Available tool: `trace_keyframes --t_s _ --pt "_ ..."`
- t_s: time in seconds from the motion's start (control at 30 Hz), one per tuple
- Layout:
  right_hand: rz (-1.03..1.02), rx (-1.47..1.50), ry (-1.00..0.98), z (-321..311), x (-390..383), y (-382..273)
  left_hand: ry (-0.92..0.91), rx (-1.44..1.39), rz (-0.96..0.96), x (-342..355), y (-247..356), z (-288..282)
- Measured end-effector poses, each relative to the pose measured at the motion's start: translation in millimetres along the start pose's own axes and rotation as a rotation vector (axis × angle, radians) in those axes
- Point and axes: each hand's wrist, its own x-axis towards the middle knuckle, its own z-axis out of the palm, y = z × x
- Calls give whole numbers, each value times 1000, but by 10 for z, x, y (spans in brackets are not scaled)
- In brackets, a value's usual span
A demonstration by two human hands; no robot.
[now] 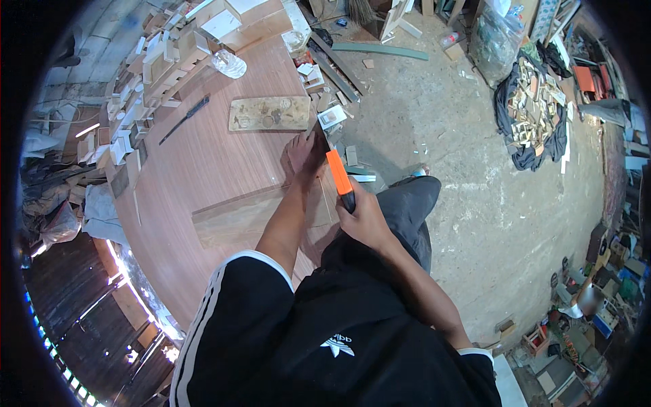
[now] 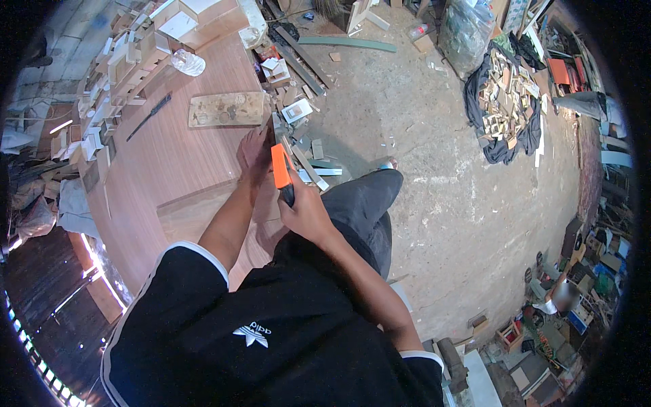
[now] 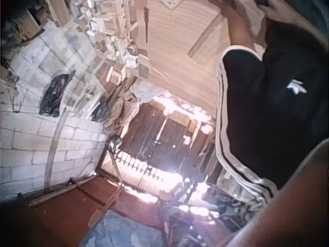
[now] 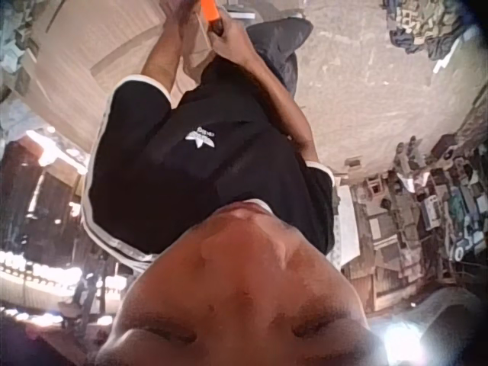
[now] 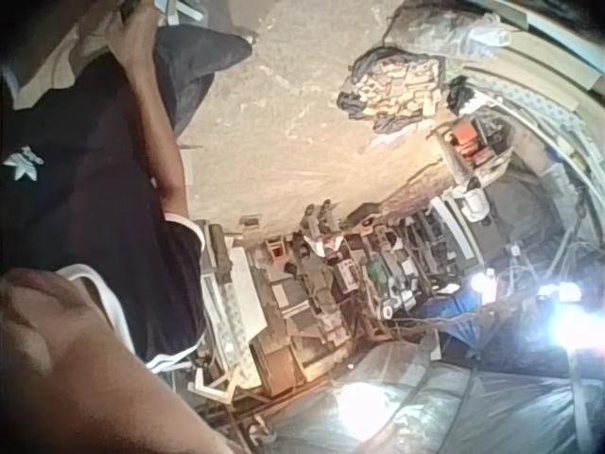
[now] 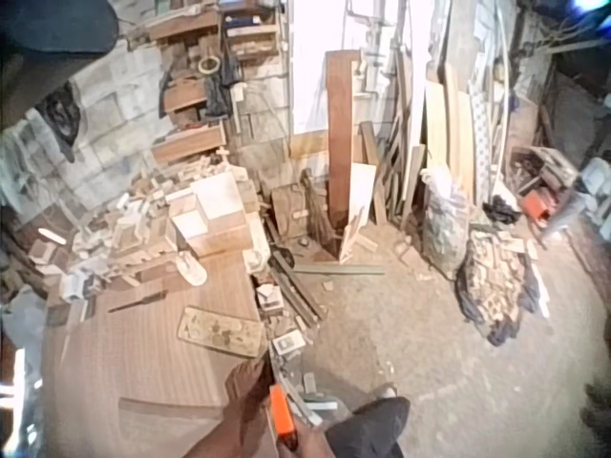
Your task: Sawing a wooden board with a hand saw in a workshop environment.
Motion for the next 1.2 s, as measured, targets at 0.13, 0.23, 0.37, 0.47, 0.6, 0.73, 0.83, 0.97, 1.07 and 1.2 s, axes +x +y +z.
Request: trace_keyframes --t_s 0.13,0.23,0.37,0.47,0.6,0.73,0.83,0.97,1.07,1.2 --pt "-49 -12 34 26 -208 -192 -79 -56 -53 46 88 -103" --pt "-26 53 14 -2 -479 -434 -141 -54 -86 14 63 -83" --pt "-95 -4 96 96 -247 -25 -126 -5 -73 -11 16 -39" --pt "-52 -12 28 40 91 112 -25 -27 33 35 58 -29" --pt "-264 -29 107 98 -38 64 13 -48 33 30 71 -55" --pt "-79 46 47 34 -439 -279 -198 -14 -74 0 -30 7" --pt "-85 96 59 62 -350 -132 -172 -18 -21 3 25 -133" --pt "-145 -27 80 122 219 185 -119 -29 76 93 130 -292" --pt "-178 -13 98 140 160 139 -164 -38 24 84 79 -278" --pt "-114 55 44 10 -403 -253 -220 -57 -60 18 17 -173"
